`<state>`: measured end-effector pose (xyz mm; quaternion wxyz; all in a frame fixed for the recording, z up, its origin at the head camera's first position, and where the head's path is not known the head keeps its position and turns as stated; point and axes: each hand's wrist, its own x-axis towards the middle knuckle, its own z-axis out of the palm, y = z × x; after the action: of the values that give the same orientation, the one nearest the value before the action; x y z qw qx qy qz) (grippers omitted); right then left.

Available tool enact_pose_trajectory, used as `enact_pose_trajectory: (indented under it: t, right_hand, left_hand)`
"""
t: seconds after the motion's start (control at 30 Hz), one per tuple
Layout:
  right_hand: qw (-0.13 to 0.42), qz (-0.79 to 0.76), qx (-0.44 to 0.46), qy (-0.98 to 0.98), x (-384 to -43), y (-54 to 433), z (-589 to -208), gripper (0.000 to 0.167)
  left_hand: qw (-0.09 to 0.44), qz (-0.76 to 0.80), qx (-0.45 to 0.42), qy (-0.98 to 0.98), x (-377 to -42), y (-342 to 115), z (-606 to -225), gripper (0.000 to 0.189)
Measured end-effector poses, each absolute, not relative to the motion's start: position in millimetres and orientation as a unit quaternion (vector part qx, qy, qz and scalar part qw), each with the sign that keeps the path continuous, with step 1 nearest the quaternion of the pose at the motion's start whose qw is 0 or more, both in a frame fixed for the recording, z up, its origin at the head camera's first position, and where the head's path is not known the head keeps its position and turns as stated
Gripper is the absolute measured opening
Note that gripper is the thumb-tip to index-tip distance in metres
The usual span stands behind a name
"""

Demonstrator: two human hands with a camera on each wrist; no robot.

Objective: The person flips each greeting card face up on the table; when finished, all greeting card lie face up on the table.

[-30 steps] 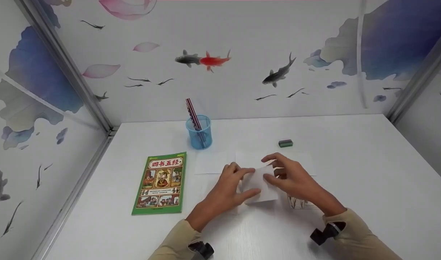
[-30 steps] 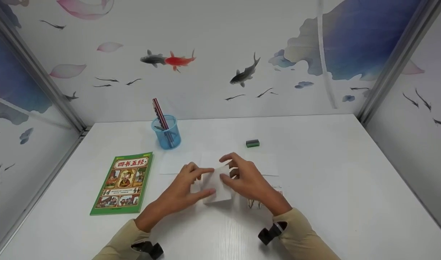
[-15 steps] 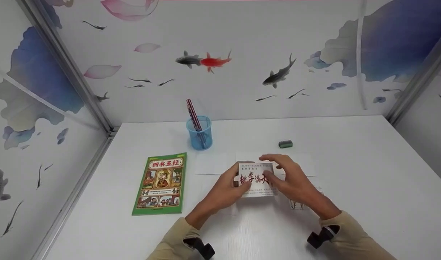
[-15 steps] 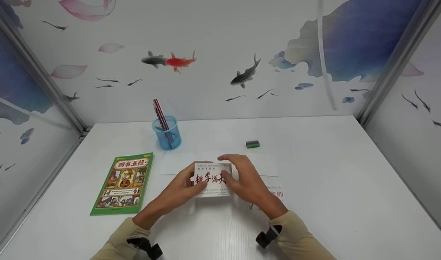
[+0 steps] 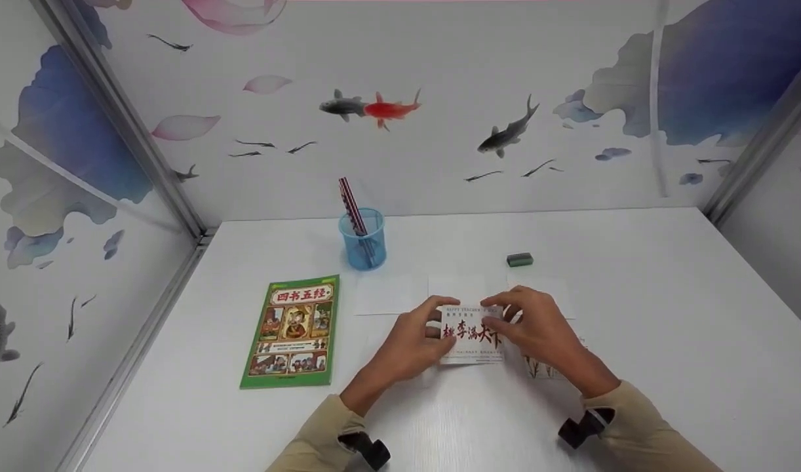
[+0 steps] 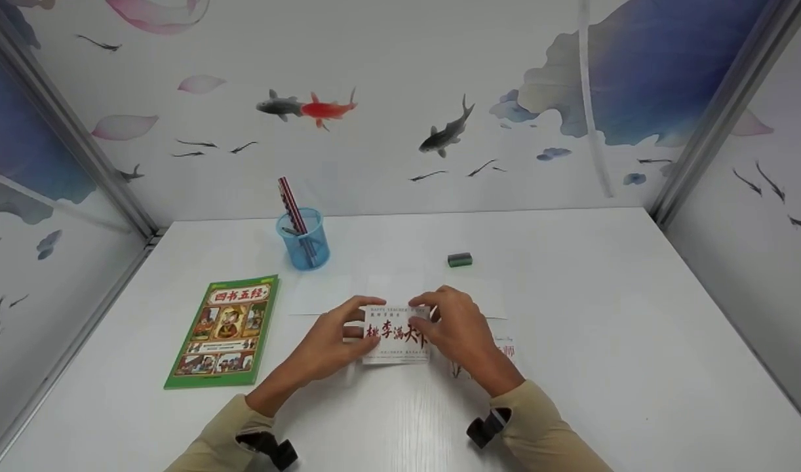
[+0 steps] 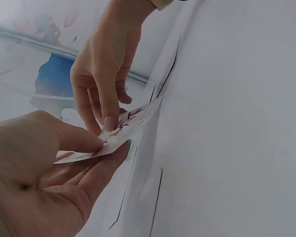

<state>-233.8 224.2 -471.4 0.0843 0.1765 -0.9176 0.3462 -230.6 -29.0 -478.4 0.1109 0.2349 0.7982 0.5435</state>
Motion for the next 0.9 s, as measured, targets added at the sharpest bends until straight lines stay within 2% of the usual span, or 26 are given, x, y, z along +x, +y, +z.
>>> enact_pose_trajectory:
  t: [0.17,0.4,0.57,0.9]
  right_hand:
    - [0.066,0.313,0.155,-0.934,-233.0,224.3,-474.2,0.026]
    - [0.003,0.280,0.139,-0.950,-232.1,222.3,-476.5,0.023]
    - [-0.012,0.275,0.133,-0.952,-233.9,222.4,-477.3,0.021]
    - [-0.020,0.274,0.123,-0.954,-235.8,224.0,-480.3,0.016]
  left_hand:
    - [0.068,0.473,0.235,0.846,-232.0,-31.6,-478.0,0.053]
    - [0.039,0.358,0.261,0.896,-229.5,-35.6,-480.9,0.050]
    - [0.023,0.325,0.261,0.909,-230.1,-36.4,-483.2,0.047]
    - [0.032,0.294,0.253,0.921,-228.3,-39.9,-480.8,0.045]
